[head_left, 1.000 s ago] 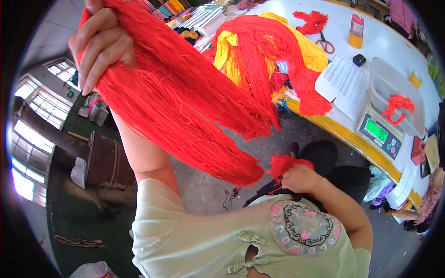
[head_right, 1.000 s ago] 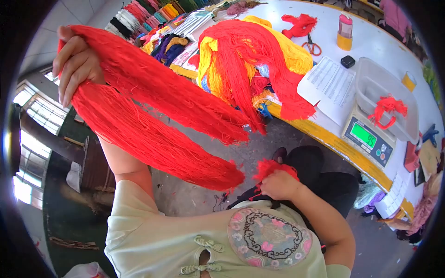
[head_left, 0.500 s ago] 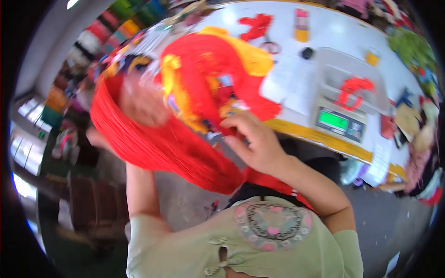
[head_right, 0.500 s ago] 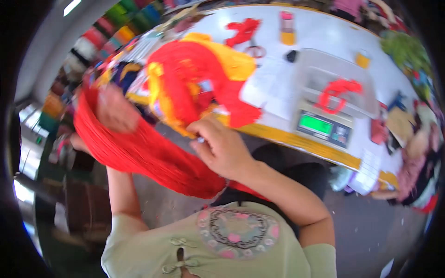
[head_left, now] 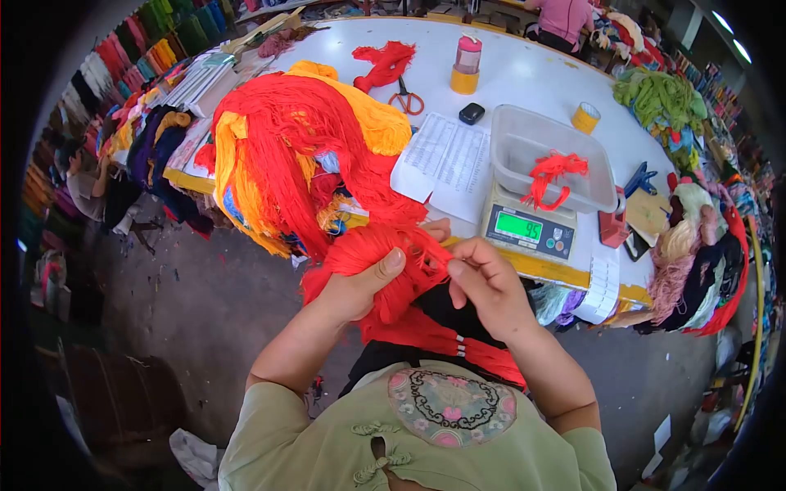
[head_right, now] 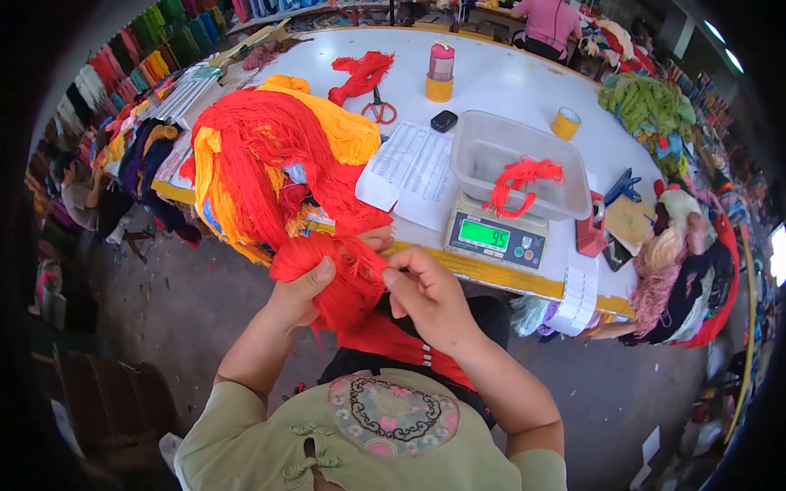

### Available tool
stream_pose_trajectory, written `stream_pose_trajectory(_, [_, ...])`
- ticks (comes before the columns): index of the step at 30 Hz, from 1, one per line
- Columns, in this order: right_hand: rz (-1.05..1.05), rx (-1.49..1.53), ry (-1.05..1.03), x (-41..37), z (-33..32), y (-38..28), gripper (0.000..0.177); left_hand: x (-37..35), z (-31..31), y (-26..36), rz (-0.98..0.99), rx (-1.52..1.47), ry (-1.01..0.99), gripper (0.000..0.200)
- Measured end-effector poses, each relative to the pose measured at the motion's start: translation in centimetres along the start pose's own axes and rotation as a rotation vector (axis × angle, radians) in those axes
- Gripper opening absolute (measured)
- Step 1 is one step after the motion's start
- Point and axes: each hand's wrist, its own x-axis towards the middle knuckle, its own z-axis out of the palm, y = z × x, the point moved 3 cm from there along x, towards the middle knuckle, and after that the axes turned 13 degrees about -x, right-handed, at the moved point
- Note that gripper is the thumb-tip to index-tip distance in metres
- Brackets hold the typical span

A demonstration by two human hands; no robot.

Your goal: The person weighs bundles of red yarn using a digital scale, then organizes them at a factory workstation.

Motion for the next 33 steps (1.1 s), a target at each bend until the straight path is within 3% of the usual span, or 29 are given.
stream_pose_trajectory(3, [-0.019,-0.022,0.013,0.1,-0.6,0.0,0.011,1.2,0.8,-1.6,0.084,0.065,-0.044,0.08])
stream_pose_trajectory(7, [-0.336,-0.446,0.113,0.3,-0.8,0.6,0.015,1.9,2.3,-1.1,0.123,0.394,-0.089,0.072])
stream_pose_trajectory(8, [-0.284,-0.453,0.144,-0.1,-1.0,-0.6,0.011,1.9,2.3,-1.4,0.197,0.337,-0.073,0.061])
stream_pose_trajectory(11, [-0.251,-0.293,0.218,0.0,-2.1,0.2,0.011,1.8,1.8,-1.8,0.095,-0.154,0.048,0.044])
stream_pose_trajectory(14, [-0.248,-0.421,0.196,-0.1,-1.9,-0.1,0.009,1.6,1.9,-1.9,0.136,0.182,0.135,0.031])
stream_pose_trajectory(18, [-0.294,-0.334,0.21,0.1,-1.9,0.9,0.008,1.4,1.8,-3.4,0.103,-0.009,0.327,0.024])
stream_pose_trajectory(24, [0.077,0.343,0.061,-0.4,-1.9,0.3,0.007,1.6,1.3,-3.2,0.093,-0.241,0.192,0.024])
stream_pose_trajectory(26, [0.056,0.154,0.087,-0.4,-1.8,0.6,0.006,1.8,2.1,-3.0,0.082,-0.309,0.263,0.023])
stream_pose_trajectory(30, [-0.052,-0.255,0.175,-0.6,-1.9,1.4,0.005,1.9,1.2,-4.7,0.079,-0.052,0.285,0.021])
stream_pose_trajectory(33, [-0.075,-0.054,0.255,-0.8,-2.5,0.7,0.002,1.9,1.8,-4.2,0.104,-0.069,0.253,0.021])
